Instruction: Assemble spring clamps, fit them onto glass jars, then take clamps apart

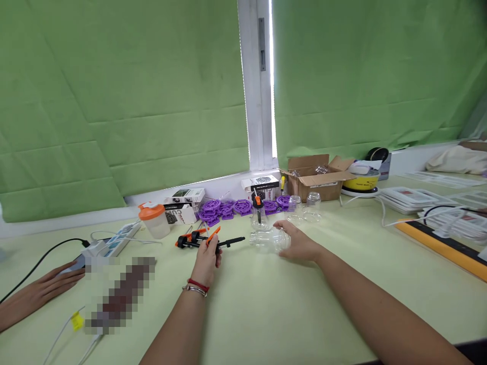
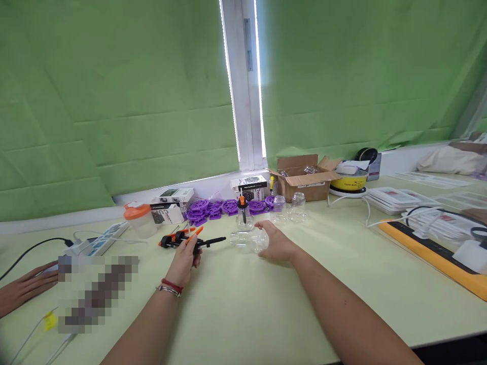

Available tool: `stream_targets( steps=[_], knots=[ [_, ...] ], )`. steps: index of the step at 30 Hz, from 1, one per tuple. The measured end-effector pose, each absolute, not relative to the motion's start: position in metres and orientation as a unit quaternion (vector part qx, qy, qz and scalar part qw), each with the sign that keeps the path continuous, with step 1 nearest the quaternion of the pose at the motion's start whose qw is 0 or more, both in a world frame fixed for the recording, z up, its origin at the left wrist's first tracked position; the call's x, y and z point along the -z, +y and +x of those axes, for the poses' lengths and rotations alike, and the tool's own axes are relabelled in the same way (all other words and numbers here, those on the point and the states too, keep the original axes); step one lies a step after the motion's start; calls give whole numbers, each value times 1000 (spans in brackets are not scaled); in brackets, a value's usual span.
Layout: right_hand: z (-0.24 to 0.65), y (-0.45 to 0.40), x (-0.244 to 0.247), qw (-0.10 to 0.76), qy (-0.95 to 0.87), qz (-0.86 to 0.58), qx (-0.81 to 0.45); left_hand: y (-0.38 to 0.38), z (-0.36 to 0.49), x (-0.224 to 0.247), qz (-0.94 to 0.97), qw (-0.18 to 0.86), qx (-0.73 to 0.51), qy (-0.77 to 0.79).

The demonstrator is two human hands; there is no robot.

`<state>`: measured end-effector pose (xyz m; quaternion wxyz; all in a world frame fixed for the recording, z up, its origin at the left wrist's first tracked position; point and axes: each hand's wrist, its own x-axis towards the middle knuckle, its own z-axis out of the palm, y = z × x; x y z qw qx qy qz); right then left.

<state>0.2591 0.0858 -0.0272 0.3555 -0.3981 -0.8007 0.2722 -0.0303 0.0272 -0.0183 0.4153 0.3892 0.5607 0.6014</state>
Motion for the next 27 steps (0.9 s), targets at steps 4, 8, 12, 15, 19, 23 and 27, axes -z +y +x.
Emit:
stream_targets(
  steps=[4,8,12,15,19,23,27],
  knots=[
    [258,85,28,358,-796,-393,-290,28,-31,21,398,418,-591,563],
    [257,83,26,353,-792,-395,-302,26,-30,20,403,423,-580,568],
    [257,82,24,345,-800,-398,-288,25,-28,18,401,421,-576,575],
    [258,82,23,342,-804,-401,-276,25,-29,17,405,411,-590,565],
    [256,82,24,347,-804,-397,-275,26,-30,18,410,418,-586,560],
    [250,79,23,344,-807,-379,-295,24,-27,19,424,439,-560,561],
    [244,74,21,346,-816,-351,-300,22,-19,20,437,464,-536,553]
  ],
)
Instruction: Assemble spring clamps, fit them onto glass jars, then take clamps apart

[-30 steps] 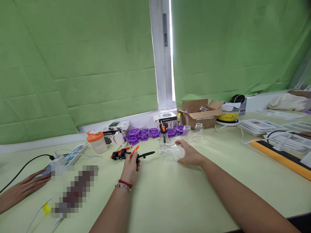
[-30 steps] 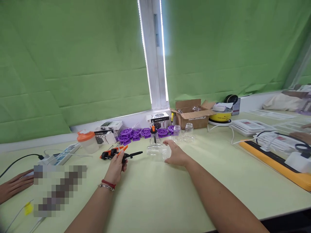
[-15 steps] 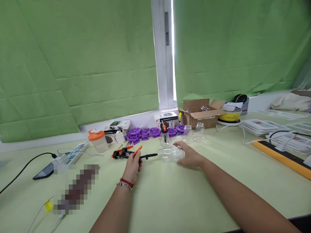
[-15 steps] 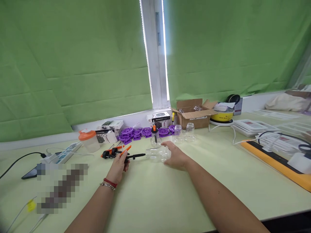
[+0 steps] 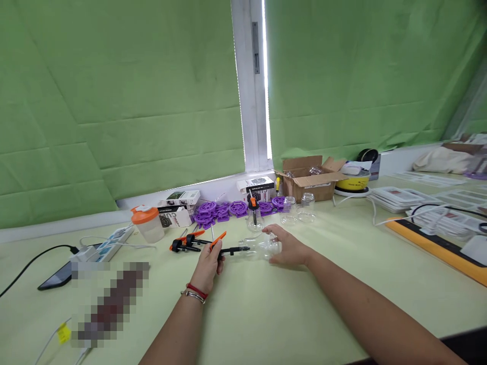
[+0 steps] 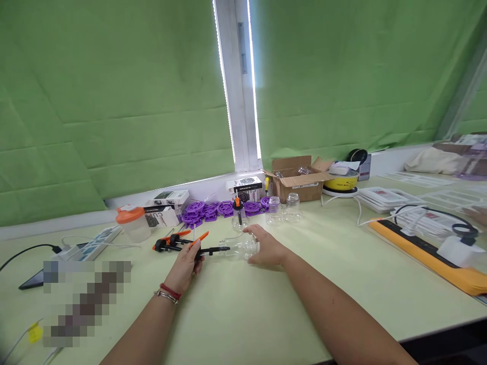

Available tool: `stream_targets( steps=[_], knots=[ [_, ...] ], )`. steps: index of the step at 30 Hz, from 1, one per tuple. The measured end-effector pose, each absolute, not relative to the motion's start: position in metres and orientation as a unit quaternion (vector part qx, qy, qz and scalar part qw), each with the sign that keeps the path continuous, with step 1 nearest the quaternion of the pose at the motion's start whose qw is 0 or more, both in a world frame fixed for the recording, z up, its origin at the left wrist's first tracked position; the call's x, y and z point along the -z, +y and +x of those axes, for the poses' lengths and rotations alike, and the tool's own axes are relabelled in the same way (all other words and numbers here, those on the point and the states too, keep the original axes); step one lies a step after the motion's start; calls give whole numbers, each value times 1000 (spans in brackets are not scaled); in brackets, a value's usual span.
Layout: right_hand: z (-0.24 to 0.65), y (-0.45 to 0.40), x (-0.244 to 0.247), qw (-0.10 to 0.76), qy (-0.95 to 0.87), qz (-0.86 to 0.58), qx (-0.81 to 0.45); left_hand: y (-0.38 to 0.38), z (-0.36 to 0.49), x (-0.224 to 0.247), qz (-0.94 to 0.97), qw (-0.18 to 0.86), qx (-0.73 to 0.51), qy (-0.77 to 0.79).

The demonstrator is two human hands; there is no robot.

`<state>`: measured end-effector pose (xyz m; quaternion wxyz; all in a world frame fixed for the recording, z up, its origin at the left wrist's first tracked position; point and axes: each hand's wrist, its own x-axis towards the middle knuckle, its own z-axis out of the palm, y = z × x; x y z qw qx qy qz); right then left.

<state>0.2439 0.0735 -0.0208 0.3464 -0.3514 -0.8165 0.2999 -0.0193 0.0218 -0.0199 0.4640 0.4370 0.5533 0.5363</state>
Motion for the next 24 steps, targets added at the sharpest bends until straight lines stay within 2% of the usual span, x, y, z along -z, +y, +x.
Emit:
stream_targets(
  steps=[24],
  knots=[
    [227,67,21,341,-838,-307,-297,14,5,21,464,522,-499,514]
  ],
)
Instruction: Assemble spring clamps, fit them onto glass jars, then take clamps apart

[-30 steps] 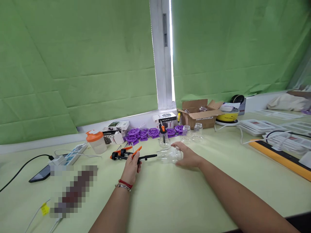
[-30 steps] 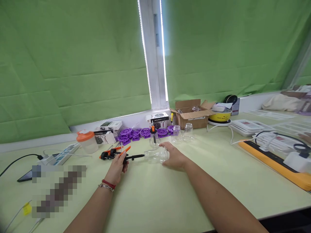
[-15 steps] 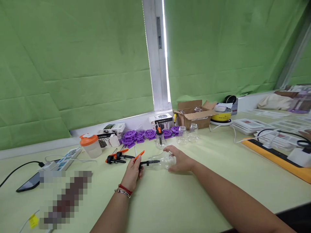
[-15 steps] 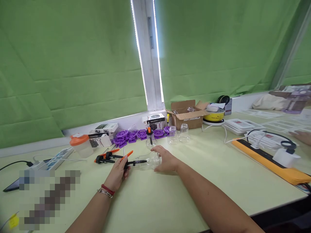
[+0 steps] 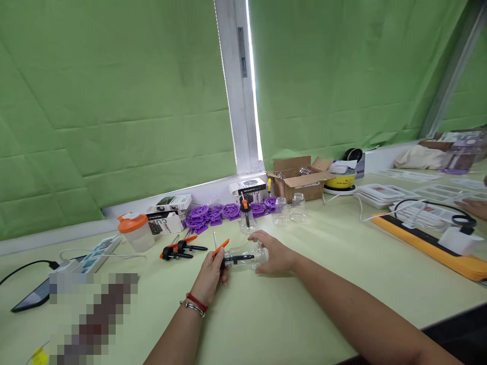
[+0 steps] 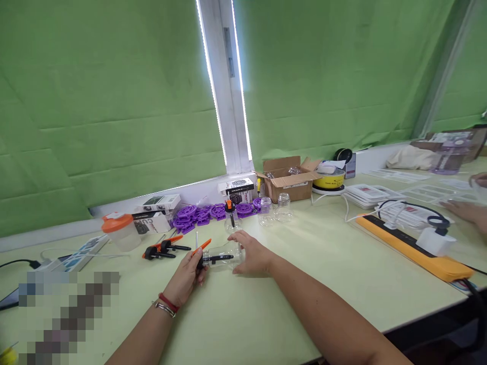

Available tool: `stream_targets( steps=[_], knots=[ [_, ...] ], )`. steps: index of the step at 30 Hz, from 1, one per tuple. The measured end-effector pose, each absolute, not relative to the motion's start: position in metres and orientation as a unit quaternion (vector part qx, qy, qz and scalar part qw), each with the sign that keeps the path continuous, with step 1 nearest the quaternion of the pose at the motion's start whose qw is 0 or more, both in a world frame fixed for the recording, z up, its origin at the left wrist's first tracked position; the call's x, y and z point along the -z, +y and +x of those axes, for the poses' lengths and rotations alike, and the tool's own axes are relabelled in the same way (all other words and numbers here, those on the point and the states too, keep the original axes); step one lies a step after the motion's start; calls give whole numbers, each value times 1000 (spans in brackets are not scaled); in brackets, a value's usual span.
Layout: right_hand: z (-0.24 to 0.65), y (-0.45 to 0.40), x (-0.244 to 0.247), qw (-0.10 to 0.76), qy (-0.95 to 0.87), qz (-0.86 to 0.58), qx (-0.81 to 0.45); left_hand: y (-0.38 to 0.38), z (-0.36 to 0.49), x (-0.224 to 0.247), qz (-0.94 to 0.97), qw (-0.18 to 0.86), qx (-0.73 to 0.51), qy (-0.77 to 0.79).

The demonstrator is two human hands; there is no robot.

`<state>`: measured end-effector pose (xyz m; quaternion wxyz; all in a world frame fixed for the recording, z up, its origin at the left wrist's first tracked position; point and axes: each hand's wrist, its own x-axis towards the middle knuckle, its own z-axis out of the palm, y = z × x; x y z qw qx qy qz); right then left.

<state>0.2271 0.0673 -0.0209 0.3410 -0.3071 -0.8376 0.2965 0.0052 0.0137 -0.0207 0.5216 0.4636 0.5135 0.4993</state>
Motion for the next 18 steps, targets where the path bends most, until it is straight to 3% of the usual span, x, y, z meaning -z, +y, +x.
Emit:
stream_targets(
  steps=[18],
  knots=[
    [226,66,21,342,-836,-307,-300,12,7,21,452,571,-487,482]
  ],
)
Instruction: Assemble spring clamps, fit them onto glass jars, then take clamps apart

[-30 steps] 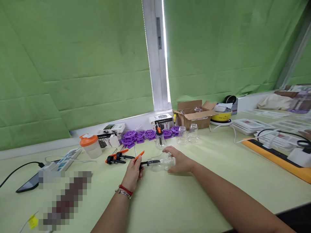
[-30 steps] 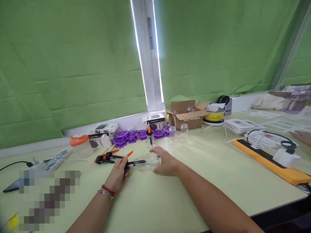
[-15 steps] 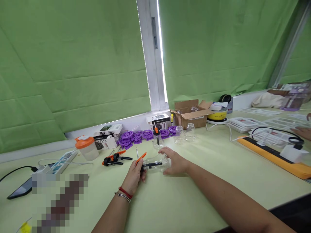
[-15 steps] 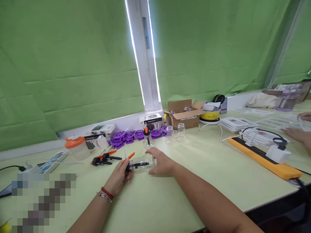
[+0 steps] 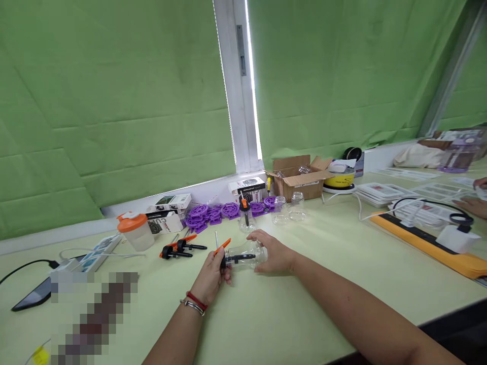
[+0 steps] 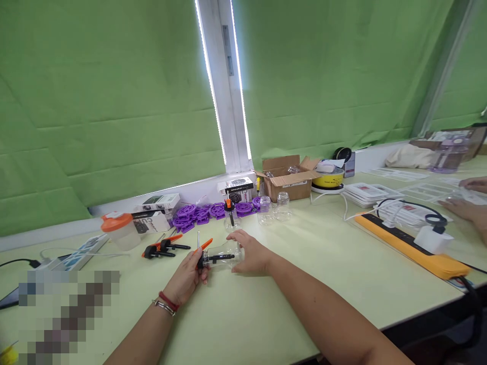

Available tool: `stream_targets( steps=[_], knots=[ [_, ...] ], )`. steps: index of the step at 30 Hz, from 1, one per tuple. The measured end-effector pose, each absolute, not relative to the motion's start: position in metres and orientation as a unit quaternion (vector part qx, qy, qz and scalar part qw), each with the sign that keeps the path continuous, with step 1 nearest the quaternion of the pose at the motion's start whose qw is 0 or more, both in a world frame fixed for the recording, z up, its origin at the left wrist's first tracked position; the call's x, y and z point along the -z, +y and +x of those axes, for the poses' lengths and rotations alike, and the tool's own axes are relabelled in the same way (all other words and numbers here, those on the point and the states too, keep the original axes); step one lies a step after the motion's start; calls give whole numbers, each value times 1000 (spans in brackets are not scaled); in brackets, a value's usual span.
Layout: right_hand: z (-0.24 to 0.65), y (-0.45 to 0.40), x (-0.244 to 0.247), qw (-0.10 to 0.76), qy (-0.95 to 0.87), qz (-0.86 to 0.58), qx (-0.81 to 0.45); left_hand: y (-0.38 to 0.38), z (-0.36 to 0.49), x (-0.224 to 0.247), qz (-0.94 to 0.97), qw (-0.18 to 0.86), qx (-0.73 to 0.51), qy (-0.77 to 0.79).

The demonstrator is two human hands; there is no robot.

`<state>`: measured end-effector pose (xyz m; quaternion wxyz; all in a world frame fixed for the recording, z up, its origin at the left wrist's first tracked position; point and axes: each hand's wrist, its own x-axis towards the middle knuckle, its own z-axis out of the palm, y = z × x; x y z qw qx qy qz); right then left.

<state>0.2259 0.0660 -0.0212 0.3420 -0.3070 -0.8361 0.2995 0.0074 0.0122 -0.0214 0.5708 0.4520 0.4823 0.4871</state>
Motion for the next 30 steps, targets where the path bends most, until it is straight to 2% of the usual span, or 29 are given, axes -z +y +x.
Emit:
stream_targets(
  steps=[15,21,30],
  knots=[
    [227,65,21,341,-847,-298,-279,12,11,19,416,579,-502,490],
    [228,64,21,341,-846,-304,-275,11,7,14,433,589,-454,509],
    [228,62,19,352,-846,-300,-267,7,7,11,479,522,-414,571]
  ],
)
